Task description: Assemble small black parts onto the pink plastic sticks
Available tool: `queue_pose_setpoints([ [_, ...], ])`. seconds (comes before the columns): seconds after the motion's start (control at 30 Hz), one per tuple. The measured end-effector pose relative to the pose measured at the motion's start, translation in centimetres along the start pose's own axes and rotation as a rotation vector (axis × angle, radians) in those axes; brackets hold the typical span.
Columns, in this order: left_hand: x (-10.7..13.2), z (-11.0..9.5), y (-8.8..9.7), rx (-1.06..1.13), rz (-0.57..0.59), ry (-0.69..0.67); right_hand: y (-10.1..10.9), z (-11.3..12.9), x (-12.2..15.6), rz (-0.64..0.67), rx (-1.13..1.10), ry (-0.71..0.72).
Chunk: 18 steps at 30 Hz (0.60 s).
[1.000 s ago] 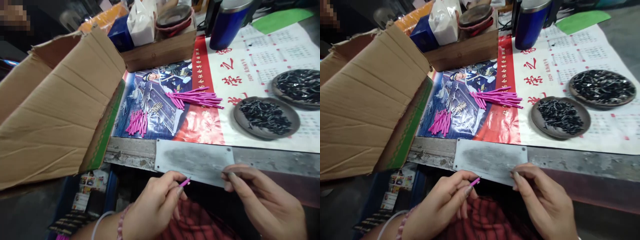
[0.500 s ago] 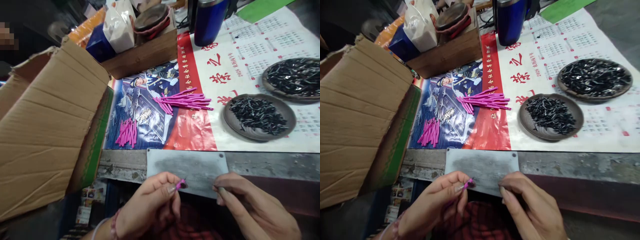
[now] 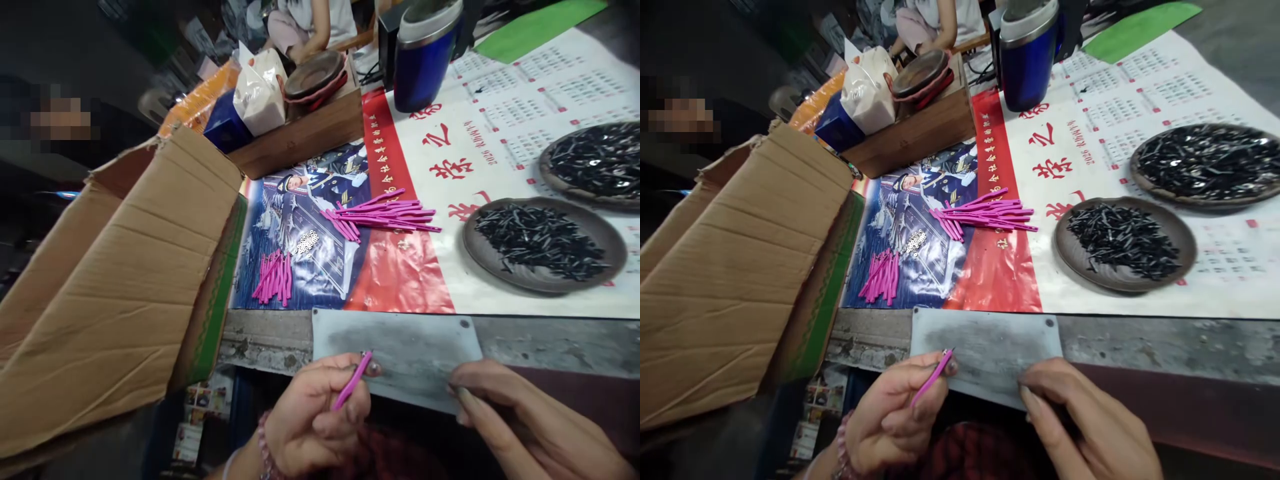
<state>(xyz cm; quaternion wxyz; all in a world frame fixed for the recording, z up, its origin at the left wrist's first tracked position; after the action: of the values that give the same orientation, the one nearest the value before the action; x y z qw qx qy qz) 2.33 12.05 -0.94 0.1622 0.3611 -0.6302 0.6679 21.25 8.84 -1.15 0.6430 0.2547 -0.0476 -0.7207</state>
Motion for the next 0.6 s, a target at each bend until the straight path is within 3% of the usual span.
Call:
queue_pose_setpoints([
  [0.3,0.5,0.5,1.0,0.115,0.053,-0.017,0.2,0.7,-1.0,-0.073,0.067,0.043],
  [0.43,0.9,0.7,1.3,0.113,0.018,-0.043,0.2,0.7,-0.8,-0.036,0.114,0.061],
  [0.53,2.2,-0.7,1.5,0.001,-0.082,-0.202,0.0,0.2,-0.1,-0.033,0.174,0.052],
  [0.6,4.0,-3.6,1.8,-0.196,-0.244,-0.437,0.1,-0.9,0.6,-0.087,0.185,0.004],
])
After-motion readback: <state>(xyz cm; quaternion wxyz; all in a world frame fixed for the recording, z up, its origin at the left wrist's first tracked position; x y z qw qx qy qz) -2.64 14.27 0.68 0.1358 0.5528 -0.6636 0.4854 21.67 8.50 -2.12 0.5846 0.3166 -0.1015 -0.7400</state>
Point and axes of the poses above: each hand's wrist, its own x-axis away from the middle knuckle, its own y-axis out of the back of the hand, z = x × y, the point moved 7 cm from there along -x, towards the middle knuckle, and after that the axes turned 7 degrees about y, right-handed, at the moved point
